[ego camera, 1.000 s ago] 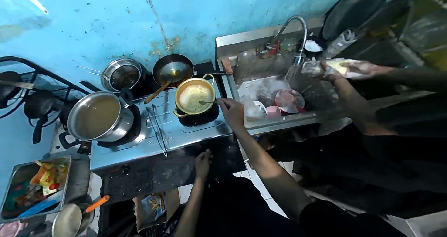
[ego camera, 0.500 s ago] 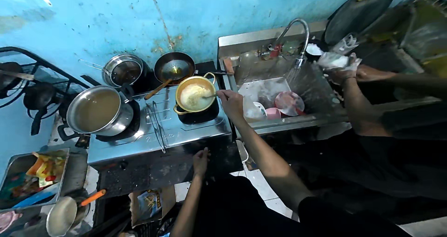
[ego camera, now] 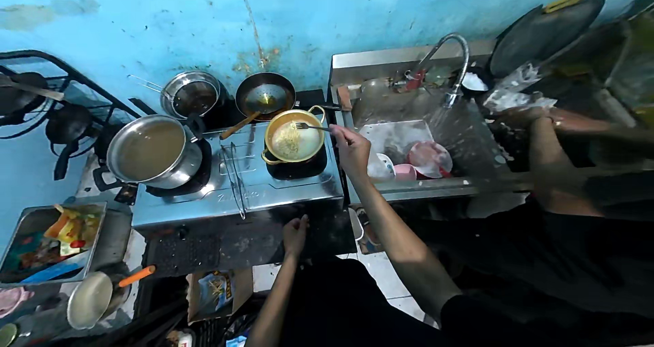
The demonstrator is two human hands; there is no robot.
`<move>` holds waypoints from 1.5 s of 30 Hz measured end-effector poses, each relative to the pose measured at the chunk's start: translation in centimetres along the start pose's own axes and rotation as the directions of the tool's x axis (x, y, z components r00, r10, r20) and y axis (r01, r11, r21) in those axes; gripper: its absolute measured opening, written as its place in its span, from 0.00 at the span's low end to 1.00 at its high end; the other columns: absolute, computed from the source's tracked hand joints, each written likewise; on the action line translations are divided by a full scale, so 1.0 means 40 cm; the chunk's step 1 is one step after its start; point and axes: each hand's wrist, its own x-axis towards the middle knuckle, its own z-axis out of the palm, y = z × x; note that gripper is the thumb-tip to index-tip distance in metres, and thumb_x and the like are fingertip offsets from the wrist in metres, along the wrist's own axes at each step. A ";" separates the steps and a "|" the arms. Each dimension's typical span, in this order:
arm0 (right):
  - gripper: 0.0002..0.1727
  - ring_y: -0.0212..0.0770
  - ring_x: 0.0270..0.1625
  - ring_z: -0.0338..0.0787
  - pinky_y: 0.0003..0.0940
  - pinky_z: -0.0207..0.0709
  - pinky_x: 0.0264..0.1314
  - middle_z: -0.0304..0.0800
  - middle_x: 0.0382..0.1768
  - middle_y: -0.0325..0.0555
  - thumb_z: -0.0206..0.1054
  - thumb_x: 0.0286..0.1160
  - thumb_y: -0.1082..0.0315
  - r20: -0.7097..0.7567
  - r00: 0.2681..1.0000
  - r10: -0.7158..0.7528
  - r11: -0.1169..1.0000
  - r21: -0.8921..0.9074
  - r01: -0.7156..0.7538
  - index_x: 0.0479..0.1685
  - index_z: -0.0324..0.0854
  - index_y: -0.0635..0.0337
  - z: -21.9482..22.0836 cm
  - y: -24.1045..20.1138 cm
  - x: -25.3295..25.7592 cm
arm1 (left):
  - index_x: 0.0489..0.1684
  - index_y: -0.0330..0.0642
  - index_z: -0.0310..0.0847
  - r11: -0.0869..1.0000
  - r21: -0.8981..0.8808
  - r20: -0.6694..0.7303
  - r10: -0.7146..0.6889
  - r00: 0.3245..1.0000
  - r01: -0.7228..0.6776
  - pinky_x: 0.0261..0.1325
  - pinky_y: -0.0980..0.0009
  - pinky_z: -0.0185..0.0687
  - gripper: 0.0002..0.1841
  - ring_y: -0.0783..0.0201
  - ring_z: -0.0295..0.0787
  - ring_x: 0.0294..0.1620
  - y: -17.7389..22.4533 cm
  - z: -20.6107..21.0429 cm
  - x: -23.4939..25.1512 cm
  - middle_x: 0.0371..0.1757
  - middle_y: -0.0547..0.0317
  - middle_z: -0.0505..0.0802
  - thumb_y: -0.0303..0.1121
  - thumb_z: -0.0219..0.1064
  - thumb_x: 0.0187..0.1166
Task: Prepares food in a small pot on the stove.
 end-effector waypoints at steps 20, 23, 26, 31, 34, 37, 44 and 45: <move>0.13 0.40 0.53 0.92 0.53 0.75 0.62 0.96 0.54 0.33 0.61 0.88 0.57 0.194 0.961 -0.195 0.865 -0.429 0.262 0.54 0.94 0.42 -0.011 -0.030 0.041 | 0.37 0.37 0.90 0.998 0.066 0.013 0.003 1.000 -0.004 0.46 0.61 0.91 0.19 0.64 0.93 0.35 0.001 -0.005 0.006 0.37 0.57 0.96 0.45 0.62 0.88; 0.14 0.39 0.48 0.93 0.51 0.80 0.59 0.97 0.49 0.38 0.62 0.88 0.58 0.200 0.970 -0.139 0.931 -0.308 0.197 0.53 0.95 0.47 -0.001 -0.021 0.048 | 0.38 0.38 0.91 0.998 0.066 0.006 -0.001 1.000 0.001 0.46 0.61 0.90 0.19 0.65 0.93 0.34 0.005 -0.005 0.008 0.36 0.58 0.96 0.45 0.63 0.88; 0.14 0.35 0.45 0.94 0.40 0.87 0.53 0.97 0.49 0.40 0.62 0.88 0.59 0.104 0.987 -0.121 0.968 -0.209 0.141 0.54 0.94 0.47 0.009 -0.009 0.054 | 0.37 0.39 0.91 0.998 0.055 -0.003 -0.009 1.000 0.009 0.44 0.63 0.90 0.19 0.66 0.93 0.33 0.000 -0.003 0.004 0.36 0.59 0.96 0.45 0.63 0.88; 0.13 0.35 0.48 0.94 0.43 0.85 0.56 0.97 0.50 0.36 0.63 0.88 0.57 0.179 0.974 -0.141 0.964 -0.198 0.176 0.53 0.95 0.45 0.012 0.004 0.062 | 0.37 0.40 0.91 0.998 0.063 -0.014 -0.012 1.000 0.013 0.43 0.64 0.91 0.18 0.67 0.93 0.33 -0.001 -0.001 0.006 0.35 0.60 0.97 0.45 0.64 0.88; 0.14 0.36 0.46 0.93 0.40 0.86 0.52 0.97 0.49 0.39 0.62 0.89 0.59 0.087 0.987 -0.136 0.961 -0.230 0.153 0.54 0.95 0.46 0.000 0.007 0.054 | 0.35 0.39 0.90 0.999 0.045 -0.012 -0.012 1.000 0.013 0.43 0.64 0.90 0.18 0.67 0.92 0.32 -0.002 0.001 0.003 0.35 0.60 0.96 0.45 0.64 0.87; 0.14 0.37 0.47 0.92 0.49 0.78 0.56 0.96 0.51 0.35 0.59 0.90 0.59 0.030 0.990 -0.138 0.937 -0.321 0.140 0.55 0.94 0.43 -0.006 0.011 0.035 | 0.35 0.40 0.90 0.999 0.042 -0.016 -0.018 1.000 0.018 0.44 0.64 0.91 0.18 0.67 0.93 0.33 0.000 -0.001 0.004 0.35 0.61 0.97 0.45 0.64 0.87; 0.13 0.39 0.57 0.91 0.51 0.73 0.60 0.96 0.56 0.33 0.60 0.89 0.61 0.092 0.966 -0.241 0.864 -0.433 0.256 0.56 0.93 0.42 -0.024 0.004 0.010 | 0.35 0.39 0.90 1.000 0.022 0.003 -0.017 1.000 0.017 0.43 0.64 0.90 0.18 0.66 0.93 0.33 -0.004 -0.001 0.007 0.35 0.59 0.96 0.45 0.64 0.87; 0.14 0.41 0.58 0.91 0.53 0.74 0.59 0.95 0.58 0.36 0.60 0.89 0.63 0.094 0.965 -0.244 0.868 -0.423 0.260 0.58 0.92 0.45 -0.030 -0.004 0.002 | 0.35 0.39 0.90 1.000 0.022 0.002 -0.019 1.000 0.019 0.42 0.64 0.89 0.18 0.66 0.92 0.32 -0.005 -0.001 0.006 0.35 0.58 0.96 0.45 0.64 0.87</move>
